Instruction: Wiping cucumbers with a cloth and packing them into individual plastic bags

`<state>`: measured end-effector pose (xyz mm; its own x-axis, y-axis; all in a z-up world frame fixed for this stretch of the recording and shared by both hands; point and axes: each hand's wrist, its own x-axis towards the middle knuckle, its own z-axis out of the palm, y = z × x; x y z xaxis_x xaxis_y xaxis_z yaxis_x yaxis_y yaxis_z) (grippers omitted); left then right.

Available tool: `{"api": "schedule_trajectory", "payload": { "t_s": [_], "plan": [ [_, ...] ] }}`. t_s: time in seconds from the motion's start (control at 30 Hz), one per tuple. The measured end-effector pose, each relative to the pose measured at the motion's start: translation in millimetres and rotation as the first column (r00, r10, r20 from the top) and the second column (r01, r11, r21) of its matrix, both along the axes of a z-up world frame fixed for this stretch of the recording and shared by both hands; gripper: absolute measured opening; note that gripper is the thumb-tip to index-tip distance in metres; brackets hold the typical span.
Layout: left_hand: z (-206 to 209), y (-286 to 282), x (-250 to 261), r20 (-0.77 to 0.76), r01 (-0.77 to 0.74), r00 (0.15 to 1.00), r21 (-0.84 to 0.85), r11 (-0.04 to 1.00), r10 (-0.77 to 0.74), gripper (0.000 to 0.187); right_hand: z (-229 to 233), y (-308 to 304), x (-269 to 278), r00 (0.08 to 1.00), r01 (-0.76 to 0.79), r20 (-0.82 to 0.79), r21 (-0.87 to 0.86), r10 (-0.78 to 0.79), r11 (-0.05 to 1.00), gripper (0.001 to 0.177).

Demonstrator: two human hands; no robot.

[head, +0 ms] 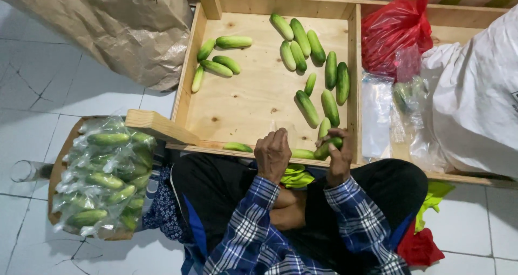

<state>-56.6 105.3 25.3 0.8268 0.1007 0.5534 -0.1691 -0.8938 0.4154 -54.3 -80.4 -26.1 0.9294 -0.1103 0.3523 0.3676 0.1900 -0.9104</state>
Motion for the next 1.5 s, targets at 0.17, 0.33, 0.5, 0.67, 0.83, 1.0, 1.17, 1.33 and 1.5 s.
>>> {"api": "schedule_trajectory", "payload": {
  "t_s": [0.17,0.33,0.5,0.67,0.83,1.0,1.17,1.33,1.5],
  "plan": [
    [0.9,-5.1,4.5,0.025,0.016,1.000,-0.008,1.000,-0.016,0.004,92.8,26.4,-14.6,0.946,0.176,0.295,-0.127,-0.133,0.976,0.029],
    [8.0,-15.4,5.4,-0.015,0.119,0.992,-0.178,0.977,-0.124,0.006,107.2,50.2,-10.0,0.882,0.213,0.463,-0.226,-0.088,0.950,0.032],
    [20.8,-13.9,8.7,-0.191,0.036,0.934,-0.790,0.612,-0.301,0.006,65.1,42.7,1.9,0.886,0.319,0.459,-0.491,-0.071,0.811,0.032],
    [35.5,-13.1,14.2,-0.142,0.013,0.902,-0.935,0.354,-0.407,0.006,68.6,38.9,-2.0,0.906,0.247,0.422,-0.588,0.032,0.770,0.031],
    [46.2,-9.6,20.3,-0.039,0.068,0.869,-0.978,0.197,-0.493,0.006,87.2,26.8,1.0,0.940,0.109,0.317,-0.624,0.124,0.774,0.023],
    [24.5,-1.9,35.1,-0.055,0.097,0.800,-0.971,0.219,-0.597,0.005,67.5,13.4,15.2,0.946,0.252,0.325,-0.745,0.006,0.618,0.029],
    [51.6,6.1,27.0,-0.260,0.073,0.827,-0.830,0.553,-0.499,0.021,54.9,20.8,22.6,0.924,0.355,0.379,-0.794,-0.054,0.493,0.023],
    [37.8,0.0,17.5,-0.464,-0.025,0.804,-0.651,0.759,-0.372,0.045,53.3,23.7,25.9,0.924,0.366,0.371,-0.787,-0.093,0.496,0.022],
    [40.9,-3.6,19.6,-0.150,0.369,0.838,-0.554,0.747,-0.525,0.035,95.8,15.2,16.6,0.956,0.255,0.292,-0.884,0.037,0.392,0.040]
  ]
}}
